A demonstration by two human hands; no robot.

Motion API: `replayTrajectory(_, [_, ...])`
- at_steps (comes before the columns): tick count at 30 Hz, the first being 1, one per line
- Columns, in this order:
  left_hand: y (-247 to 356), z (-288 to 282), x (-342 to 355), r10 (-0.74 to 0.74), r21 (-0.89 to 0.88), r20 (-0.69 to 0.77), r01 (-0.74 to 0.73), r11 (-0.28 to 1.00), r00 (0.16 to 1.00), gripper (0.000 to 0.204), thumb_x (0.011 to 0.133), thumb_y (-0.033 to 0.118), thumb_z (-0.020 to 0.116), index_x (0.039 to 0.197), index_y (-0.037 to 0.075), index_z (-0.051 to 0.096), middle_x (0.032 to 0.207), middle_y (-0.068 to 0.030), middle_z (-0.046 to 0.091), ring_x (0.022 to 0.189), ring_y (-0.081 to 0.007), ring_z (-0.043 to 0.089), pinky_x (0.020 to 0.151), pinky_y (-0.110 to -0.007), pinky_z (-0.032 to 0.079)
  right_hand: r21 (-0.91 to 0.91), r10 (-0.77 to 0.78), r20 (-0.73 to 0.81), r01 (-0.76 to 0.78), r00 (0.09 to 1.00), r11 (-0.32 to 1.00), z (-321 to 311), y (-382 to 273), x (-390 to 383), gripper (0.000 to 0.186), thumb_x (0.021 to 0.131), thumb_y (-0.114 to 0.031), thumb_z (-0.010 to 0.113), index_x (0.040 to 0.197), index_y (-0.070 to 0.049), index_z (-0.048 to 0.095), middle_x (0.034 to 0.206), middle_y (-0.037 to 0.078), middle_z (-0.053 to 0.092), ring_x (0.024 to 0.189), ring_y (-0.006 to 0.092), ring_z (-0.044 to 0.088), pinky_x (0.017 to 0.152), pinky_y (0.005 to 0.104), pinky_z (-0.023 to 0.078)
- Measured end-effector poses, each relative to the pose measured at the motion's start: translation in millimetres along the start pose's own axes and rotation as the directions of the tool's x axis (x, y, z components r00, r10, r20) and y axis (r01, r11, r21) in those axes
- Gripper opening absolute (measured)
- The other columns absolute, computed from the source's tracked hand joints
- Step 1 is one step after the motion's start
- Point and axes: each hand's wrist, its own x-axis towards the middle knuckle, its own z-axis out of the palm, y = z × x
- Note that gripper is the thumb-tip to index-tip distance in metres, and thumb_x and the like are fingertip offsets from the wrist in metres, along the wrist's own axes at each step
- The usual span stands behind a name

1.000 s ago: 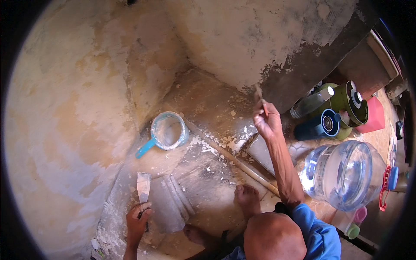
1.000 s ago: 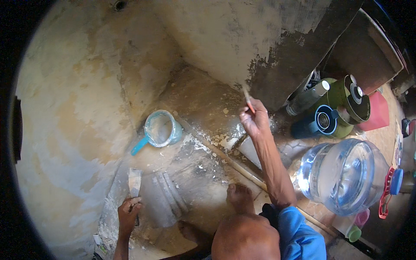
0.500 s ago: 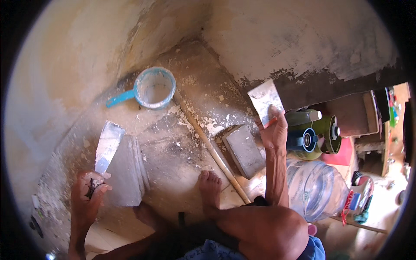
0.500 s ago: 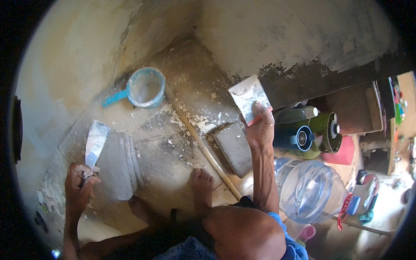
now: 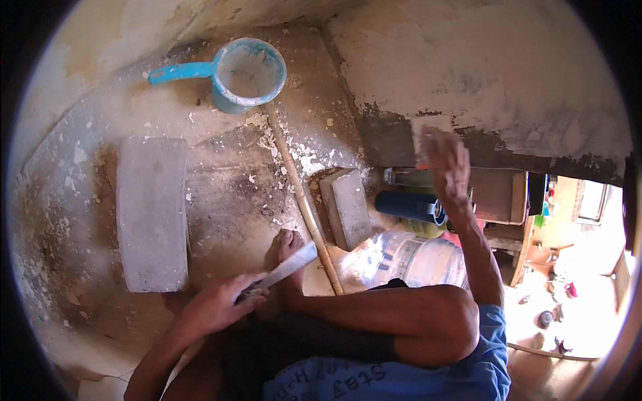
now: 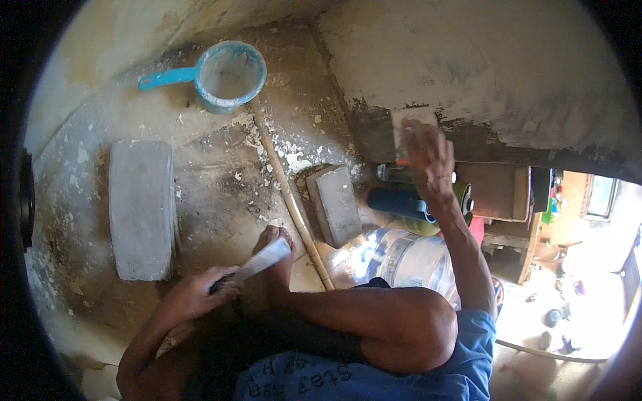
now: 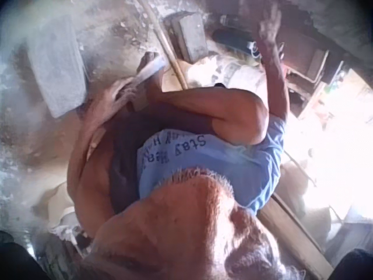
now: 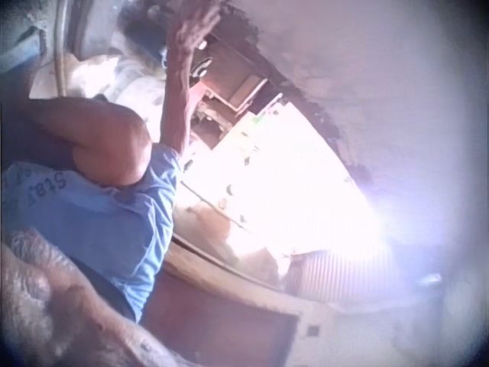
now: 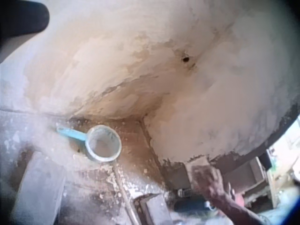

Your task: The person applies a plaster-like compound to a wall using a putty knife, smoothing the material over damaged sections and corners.

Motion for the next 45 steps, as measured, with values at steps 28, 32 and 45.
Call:
replayTrajectory(28, [-85, 48, -24, -0.175, -0.328, -0.161, 0.114, 0.938, 0.971, 0.039, 0.092, 0.016, 0.062, 0.125, -0.001, 0.053, 0.098, -0.0116, 0.068, 0.088, -0.0180, 0.065, 0.081, -0.033, 0.051, -0.367, -0.090, 0.600, 0.374, 0.795, 0.852, 74, 7, -49, 0.053, 0.074, -0.033, 0.069, 0.117, -0.002, 0.063, 0.125, 0.012, 0.051, 0.118, 0.0260, 0.045, 0.095, 0.0462, 0.039])
replayTrajectory(32, [-91, 47, -17, -0.202, -0.369, -0.125, 0.143, 0.918, 0.971, 0.039, 0.092, 0.019, 0.062, 0.123, -0.002, 0.053, 0.102, -0.0134, 0.067, 0.093, -0.0198, 0.064, 0.085, -0.034, 0.049, -0.269, -0.109, 0.390, 0.226, 0.914, 0.936, 45, -10, -20, 0.053, 0.078, -0.027, 0.065, 0.124, -0.001, 0.058, 0.126, 0.012, 0.051, 0.120, 0.0282, 0.044, 0.099, 0.0484, 0.037])
replayTrajectory(45, [-127, 71, -7, -0.137, -0.304, -0.192, 0.074, 0.950, 0.972, 0.043, 0.090, 0.017, 0.065, 0.125, -0.003, 0.052, 0.102, -0.0139, 0.068, 0.092, -0.0174, 0.066, 0.082, -0.033, 0.052, -0.392, -0.137, 0.329, 0.267, 0.935, 0.881, 80, 10, 26, 0.066, 0.073, -0.034, 0.070, 0.131, -0.005, 0.053, 0.127, 0.008, 0.050, 0.123, 0.0246, 0.045, 0.093, 0.0397, 0.040])
